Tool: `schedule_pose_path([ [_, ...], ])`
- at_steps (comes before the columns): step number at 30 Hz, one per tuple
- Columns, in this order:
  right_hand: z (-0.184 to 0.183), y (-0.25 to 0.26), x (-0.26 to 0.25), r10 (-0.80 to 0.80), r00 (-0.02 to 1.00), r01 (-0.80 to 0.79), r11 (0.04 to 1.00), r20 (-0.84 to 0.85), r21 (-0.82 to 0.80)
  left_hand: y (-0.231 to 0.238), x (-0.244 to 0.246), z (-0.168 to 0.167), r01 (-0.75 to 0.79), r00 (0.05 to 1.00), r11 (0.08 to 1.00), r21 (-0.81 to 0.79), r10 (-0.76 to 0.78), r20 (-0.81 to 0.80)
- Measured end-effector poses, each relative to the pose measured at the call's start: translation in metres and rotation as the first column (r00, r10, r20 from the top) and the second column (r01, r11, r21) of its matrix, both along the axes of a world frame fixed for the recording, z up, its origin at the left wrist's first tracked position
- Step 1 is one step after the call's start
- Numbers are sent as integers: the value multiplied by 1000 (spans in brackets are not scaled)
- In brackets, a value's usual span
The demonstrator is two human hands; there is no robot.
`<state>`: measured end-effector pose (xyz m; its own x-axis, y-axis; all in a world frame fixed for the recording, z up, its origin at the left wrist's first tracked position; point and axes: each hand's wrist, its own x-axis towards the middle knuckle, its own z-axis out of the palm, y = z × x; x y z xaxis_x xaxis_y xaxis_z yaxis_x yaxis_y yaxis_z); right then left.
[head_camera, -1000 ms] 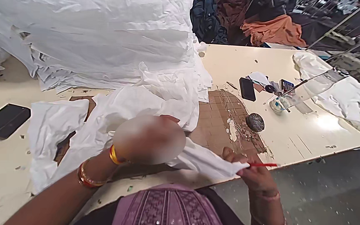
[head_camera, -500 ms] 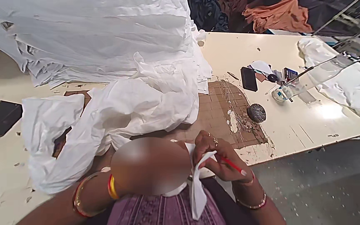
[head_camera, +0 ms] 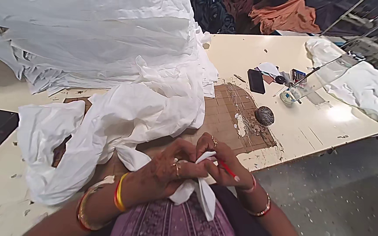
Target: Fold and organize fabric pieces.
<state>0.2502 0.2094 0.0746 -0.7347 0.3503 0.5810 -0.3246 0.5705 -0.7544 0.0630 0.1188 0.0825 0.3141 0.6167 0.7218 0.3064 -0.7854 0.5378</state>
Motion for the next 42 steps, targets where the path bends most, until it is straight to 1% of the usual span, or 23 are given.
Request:
schedule_pose_path([
  [2,-4,-1,-3,-62,997,62,998,-35,-21,-1,0,-1,-64,998,998,16,64,-9],
  [3,-8,-1,-4,-145,987,144,989,-70,-11,-1,1,-1,-117,993,993,25,118,-12],
  [4,-11,-1,-5,-263,957,265,964,-121,3,-2,1,-1,-179,984,983,35,180,-1],
  [6,-12,-3,-5,-478,844,504,862,-244,55,-1,2,-2,-304,952,951,55,302,45],
  [8,-9,-11,1,-508,807,573,798,-301,187,-1,-1,-1,-383,921,923,38,378,95],
  [11,-15,-26,-5,-508,813,581,734,-285,351,-1,-3,0,-392,911,920,-29,392,128],
  [14,-16,-26,-8,-544,770,638,667,-334,385,0,-3,-3,-411,908,911,-33,412,76],
  [16,-13,-24,-7,-549,771,636,669,-322,383,-3,-5,-2,-521,852,854,21,521,-56],
  [19,-16,-23,-8,-538,796,605,690,-278,398,-9,-9,5,-641,694,751,157,655,-298],
  [21,-19,-24,-10,-521,823,565,704,-227,431,-12,-12,8,-596,684,791,139,590,-429],
  [23,-19,-26,-11,-502,848,520,734,-167,437,-13,-17,3,-471,776,882,28,429,-462],
  [25,-16,-29,-12,-493,859,500,753,-136,427,-15,-15,-4,-339,886,937,-81,288,-364],
  [26,-15,-31,-13,-486,864,493,763,-134,417,-15,-10,-5,-305,915,948,-93,264,-304],
  [30,-10,-36,-12,-493,859,509,786,-140,351,-14,1,-6,-363,919,931,-39,350,-184],
  [33,0,-35,-1,-593,798,603,774,-111,193,-14,1,-6,-430,893,903,-5,424,-148],
  [34,4,-33,2,-575,812,583,808,-99,82,-14,1,-6,-445,887,895,-6,440,-142],
  [35,10,-33,3,-528,842,519,849,-110,-101,-15,1,-7,-457,883,889,-20,450,-132],
  [36,16,-34,3,-439,887,384,874,-142,-299,-15,1,-7,-465,881,884,-36,459,-117],
  [37,20,-36,3,-331,929,237,878,-169,-416,-16,1,-7,-467,882,882,-59,461,-100],
  [38,20,-39,3,-261,946,152,882,-193,-446,-16,1,-8,-464,885,882,-85,458,-78],
  [39,18,-41,2,-257,945,164,908,-202,-385,-16,1,-9,-453,891,884,-118,450,-53],
  [41,14,-45,-2,-327,924,283,934,-196,-219,-16,0,-13,-411,906,886,-216,423,8],
  [42,10,-46,-5,-345,918,311,933,-195,-183,-17,0,-14,-385,911,882,-271,410,39],
])
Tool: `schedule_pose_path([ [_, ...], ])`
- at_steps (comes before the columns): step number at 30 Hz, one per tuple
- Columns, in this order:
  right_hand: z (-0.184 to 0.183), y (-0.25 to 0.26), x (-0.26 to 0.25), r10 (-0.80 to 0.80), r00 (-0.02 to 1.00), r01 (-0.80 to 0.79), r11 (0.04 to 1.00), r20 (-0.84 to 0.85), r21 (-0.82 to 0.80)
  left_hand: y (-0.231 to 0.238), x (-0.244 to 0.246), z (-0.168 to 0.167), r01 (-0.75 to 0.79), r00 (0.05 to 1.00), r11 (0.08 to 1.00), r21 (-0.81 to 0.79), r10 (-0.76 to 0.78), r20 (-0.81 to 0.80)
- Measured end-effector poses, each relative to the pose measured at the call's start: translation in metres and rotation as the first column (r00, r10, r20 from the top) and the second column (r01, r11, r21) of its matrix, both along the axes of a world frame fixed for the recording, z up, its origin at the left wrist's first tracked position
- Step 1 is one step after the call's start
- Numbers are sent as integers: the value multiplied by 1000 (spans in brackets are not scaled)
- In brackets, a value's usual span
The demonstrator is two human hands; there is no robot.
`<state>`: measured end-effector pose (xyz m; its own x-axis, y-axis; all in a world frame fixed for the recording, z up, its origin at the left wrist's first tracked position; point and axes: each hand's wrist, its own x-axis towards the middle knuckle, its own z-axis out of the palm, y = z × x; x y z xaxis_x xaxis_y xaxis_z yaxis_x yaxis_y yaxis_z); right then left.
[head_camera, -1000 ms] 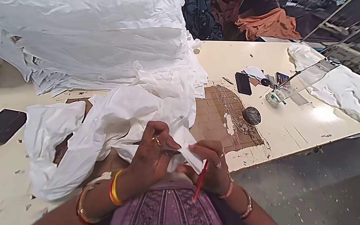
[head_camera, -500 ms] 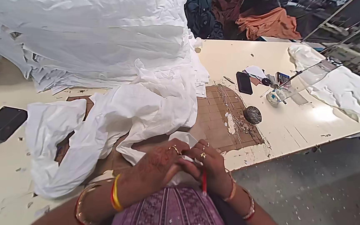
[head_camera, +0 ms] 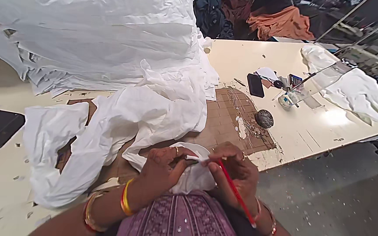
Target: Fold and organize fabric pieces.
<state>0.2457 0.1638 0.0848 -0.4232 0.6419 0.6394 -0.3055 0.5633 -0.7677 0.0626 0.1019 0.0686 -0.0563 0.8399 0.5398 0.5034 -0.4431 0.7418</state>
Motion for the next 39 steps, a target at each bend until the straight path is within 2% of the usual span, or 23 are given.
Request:
schedule_pose_path([
  [2,-5,-1,-2,-11,1000,11,999,14,34,-1,0,-1,9,998,999,-42,-7,56],
  [6,-8,-1,-3,-81,994,69,986,76,152,-4,0,3,-31,999,999,-20,31,-13],
  [11,-10,-2,-6,-53,997,47,994,52,103,-5,0,5,-52,994,998,45,56,-91],
  [16,-12,0,-5,-32,994,15,988,103,156,-8,2,7,-72,991,995,74,80,-108],
  [21,-13,-1,-6,-125,988,100,965,91,244,-10,4,6,-55,995,997,48,59,-86],
  [26,-10,-1,-6,-158,979,108,936,128,336,-11,3,5,-56,995,998,29,58,-77],
  [37,-10,0,-7,-136,983,86,934,123,347,-11,3,6,-64,992,997,34,68,-104],
  [39,-8,3,-5,-161,984,130,941,76,312,-11,2,7,-31,992,995,91,42,-117],
])
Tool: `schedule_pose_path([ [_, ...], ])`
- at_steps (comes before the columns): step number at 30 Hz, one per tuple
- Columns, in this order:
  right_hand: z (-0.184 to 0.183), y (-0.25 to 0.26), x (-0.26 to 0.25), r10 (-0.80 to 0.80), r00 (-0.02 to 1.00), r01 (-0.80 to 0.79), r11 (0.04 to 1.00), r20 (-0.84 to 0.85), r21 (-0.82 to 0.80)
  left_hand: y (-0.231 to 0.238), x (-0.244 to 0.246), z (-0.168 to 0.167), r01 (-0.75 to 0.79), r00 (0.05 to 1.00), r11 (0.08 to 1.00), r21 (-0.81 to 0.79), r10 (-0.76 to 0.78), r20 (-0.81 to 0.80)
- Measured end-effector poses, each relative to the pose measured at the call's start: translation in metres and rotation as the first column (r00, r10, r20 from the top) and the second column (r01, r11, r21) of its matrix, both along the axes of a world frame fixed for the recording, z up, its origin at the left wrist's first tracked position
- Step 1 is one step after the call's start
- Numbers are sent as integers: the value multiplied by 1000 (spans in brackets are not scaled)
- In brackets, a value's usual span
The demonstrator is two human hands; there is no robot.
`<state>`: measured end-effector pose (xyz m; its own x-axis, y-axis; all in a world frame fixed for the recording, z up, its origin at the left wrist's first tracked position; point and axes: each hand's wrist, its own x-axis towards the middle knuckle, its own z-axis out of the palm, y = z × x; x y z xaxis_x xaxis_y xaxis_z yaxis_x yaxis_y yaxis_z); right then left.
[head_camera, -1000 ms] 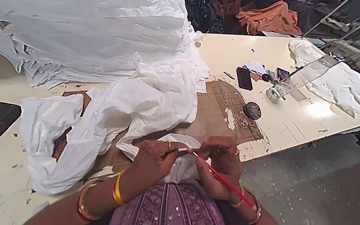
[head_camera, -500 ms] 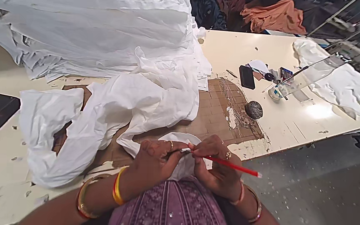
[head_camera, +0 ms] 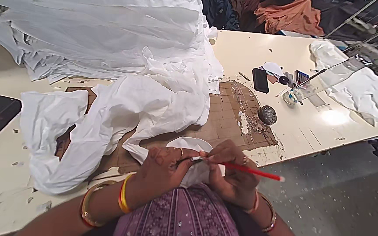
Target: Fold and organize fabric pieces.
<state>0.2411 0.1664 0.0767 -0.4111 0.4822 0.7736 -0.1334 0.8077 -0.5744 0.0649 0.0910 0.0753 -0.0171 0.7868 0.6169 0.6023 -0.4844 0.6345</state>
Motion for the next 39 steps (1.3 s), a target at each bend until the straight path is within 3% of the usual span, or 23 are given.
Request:
schedule_pose_path([
  [3,-1,26,9,-146,989,143,987,-30,-71,1,-5,2,216,976,964,158,-211,-45],
  [4,-7,41,12,-131,991,132,981,16,-142,3,-7,3,330,944,921,207,-324,-60],
  [6,-27,71,15,72,988,-7,905,138,-425,2,-7,4,513,855,810,283,-511,-85],
  [8,-48,89,17,459,858,-164,671,231,-723,-2,-2,8,562,823,746,357,-550,-145],
  [10,-60,86,13,780,623,-334,336,61,-881,-9,4,19,534,841,737,415,-513,-171],
  [11,-60,79,12,874,482,-410,155,-69,-899,-13,7,22,509,856,747,427,-492,-158],
  [12,-53,69,13,911,380,-452,33,-158,-892,-17,9,24,485,864,763,427,-494,-98],
  [13,-41,60,16,921,349,-489,19,-175,-872,-18,12,24,458,863,783,421,-506,2],
  [16,-20,59,16,972,231,-607,183,49,-773,-2,18,18,266,804,912,313,-389,449],
  [18,-4,59,20,968,216,-649,238,125,-722,11,11,9,299,679,951,82,-272,682],
  [20,25,60,32,889,333,-658,458,314,-597,16,-1,6,485,716,839,-246,-219,663],
  [22,53,62,46,612,567,-522,785,551,-334,15,-2,10,604,763,692,-396,-357,539],
  [23,63,62,51,411,664,-391,903,625,-179,12,-1,17,584,800,678,-446,-390,456],
  [24,70,62,53,221,718,-263,964,660,-36,10,0,21,514,855,731,-449,-398,331],
  [26,82,60,52,-116,742,-65,968,660,244,13,1,24,223,974,942,-251,-226,15],
  [27,87,57,50,-225,723,-13,941,654,339,18,0,25,56,990,993,-100,-68,-124],
  [29,93,48,43,-292,677,11,922,676,387,27,-8,29,-161,936,976,149,199,-291],
  [31,90,38,31,-278,669,13,931,689,364,27,-14,36,-166,909,965,203,230,-348],
  [33,82,25,13,-334,696,78,915,635,395,20,-11,36,-37,950,996,86,62,-307],
  [35,76,9,-9,-449,737,167,846,506,507,15,-4,29,46,990,998,-32,-50,-133],
  [37,76,-5,-27,-480,789,196,788,384,583,27,-4,15,-98,994,995,34,96,61],
  [39,81,-18,-39,-484,804,178,748,344,639,35,-22,9,-203,972,976,73,193,132],
])
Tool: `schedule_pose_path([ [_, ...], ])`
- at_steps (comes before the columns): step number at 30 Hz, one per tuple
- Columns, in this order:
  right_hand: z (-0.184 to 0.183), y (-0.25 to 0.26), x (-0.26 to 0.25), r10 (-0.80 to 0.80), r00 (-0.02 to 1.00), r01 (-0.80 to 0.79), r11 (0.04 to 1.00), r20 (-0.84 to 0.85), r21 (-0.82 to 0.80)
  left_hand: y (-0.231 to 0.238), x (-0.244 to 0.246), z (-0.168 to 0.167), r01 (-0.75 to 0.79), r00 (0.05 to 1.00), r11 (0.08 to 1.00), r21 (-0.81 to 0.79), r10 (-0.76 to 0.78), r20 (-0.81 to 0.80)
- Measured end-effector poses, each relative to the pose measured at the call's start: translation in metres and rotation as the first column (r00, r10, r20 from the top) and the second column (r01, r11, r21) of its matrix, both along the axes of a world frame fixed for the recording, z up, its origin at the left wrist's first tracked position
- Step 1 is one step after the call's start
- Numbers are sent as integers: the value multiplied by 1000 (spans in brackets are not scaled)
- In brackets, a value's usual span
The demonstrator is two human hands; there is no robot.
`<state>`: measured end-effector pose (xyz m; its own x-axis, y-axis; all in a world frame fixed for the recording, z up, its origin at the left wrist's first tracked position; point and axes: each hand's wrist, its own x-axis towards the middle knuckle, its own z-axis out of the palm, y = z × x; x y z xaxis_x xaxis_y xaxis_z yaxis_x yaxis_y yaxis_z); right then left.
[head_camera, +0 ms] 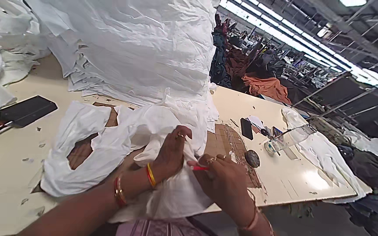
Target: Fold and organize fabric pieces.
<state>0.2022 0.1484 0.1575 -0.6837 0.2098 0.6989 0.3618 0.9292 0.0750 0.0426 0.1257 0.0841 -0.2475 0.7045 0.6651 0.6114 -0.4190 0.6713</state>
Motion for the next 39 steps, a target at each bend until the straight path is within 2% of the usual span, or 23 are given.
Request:
schedule_pose_path([
  [2,7,-8,-8,-22,990,26,999,137,-31,-1,-25,1,-31,999,999,12,31,37],
  [4,23,-11,-15,-68,913,177,955,403,-238,-15,-52,6,29,1000,998,53,-30,7],
  [5,32,-9,-22,-89,846,301,893,526,-333,-24,-67,6,69,995,992,110,-59,-85],
  [7,33,2,-35,-143,817,400,839,559,-369,-45,-90,9,91,927,964,251,10,-374],
  [10,25,-4,-55,-269,865,411,863,423,-292,-78,-105,18,4,738,892,452,302,-603],
  [12,17,-15,-72,-353,907,397,900,230,-181,-95,-117,22,-39,658,853,520,414,-630],
  [15,8,-26,-93,-431,901,434,895,54,-100,-108,-134,20,-180,624,829,529,512,-590],
  [17,7,-32,-96,-367,930,366,914,29,-176,-110,-142,19,-279,620,835,475,534,-575],
  [19,7,-31,-90,-194,981,187,926,10,-329,-114,-151,19,-309,643,855,417,511,-571],
  [20,6,-28,-85,-89,995,66,905,-35,-421,-117,-156,18,-303,671,874,381,479,-565],
  [21,4,-25,-80,12,993,-74,837,-117,-543,-120,-160,16,-281,713,898,339,432,-552],
  [23,5,-28,-77,99,953,-288,593,-287,-752,-126,-166,12,-215,803,938,271,328,-497],
  [24,5,-32,-78,67,943,-314,501,-326,-807,-128,-165,9,-205,837,948,242,298,-459],
  [25,4,-32,-80,10,946,-294,454,-325,-841,-131,-162,7,-201,870,958,204,270,-413],
  [26,2,-29,-84,-44,957,-239,449,-288,-861,-134,-159,5,-191,897,971,143,232,-376],
  [27,-3,-23,-88,-90,969,-160,472,-229,-867,-140,-157,6,-148,927,988,43,153,-343],
  [28,-9,-15,-91,-128,976,-87,503,-174,-860,-147,-155,9,-36,959,995,-95,7,-283],
  [30,-24,-4,-99,-153,977,-48,530,-151,-847,-160,-149,19,295,943,895,-334,-330,-50],
  [32,-30,-8,-110,-113,966,-135,550,-234,-824,-165,-135,17,514,857,770,-378,-476,197],
  [34,-33,-18,-117,9,940,-256,680,-342,-687,-170,-123,12,596,793,701,-392,-436,426],
  [35,-35,-22,-118,90,925,-300,770,-370,-562,-172,-121,11,586,792,691,-423,-379,479],
  [37,-37,-37,-117,179,926,-278,919,-333,-279,-175,-115,12,472,850,733,-490,-231,474],
  [39,-38,-56,-112,230,940,-254,965,-251,-67,-176,-105,15,324,881,824,-465,-84,465],
])
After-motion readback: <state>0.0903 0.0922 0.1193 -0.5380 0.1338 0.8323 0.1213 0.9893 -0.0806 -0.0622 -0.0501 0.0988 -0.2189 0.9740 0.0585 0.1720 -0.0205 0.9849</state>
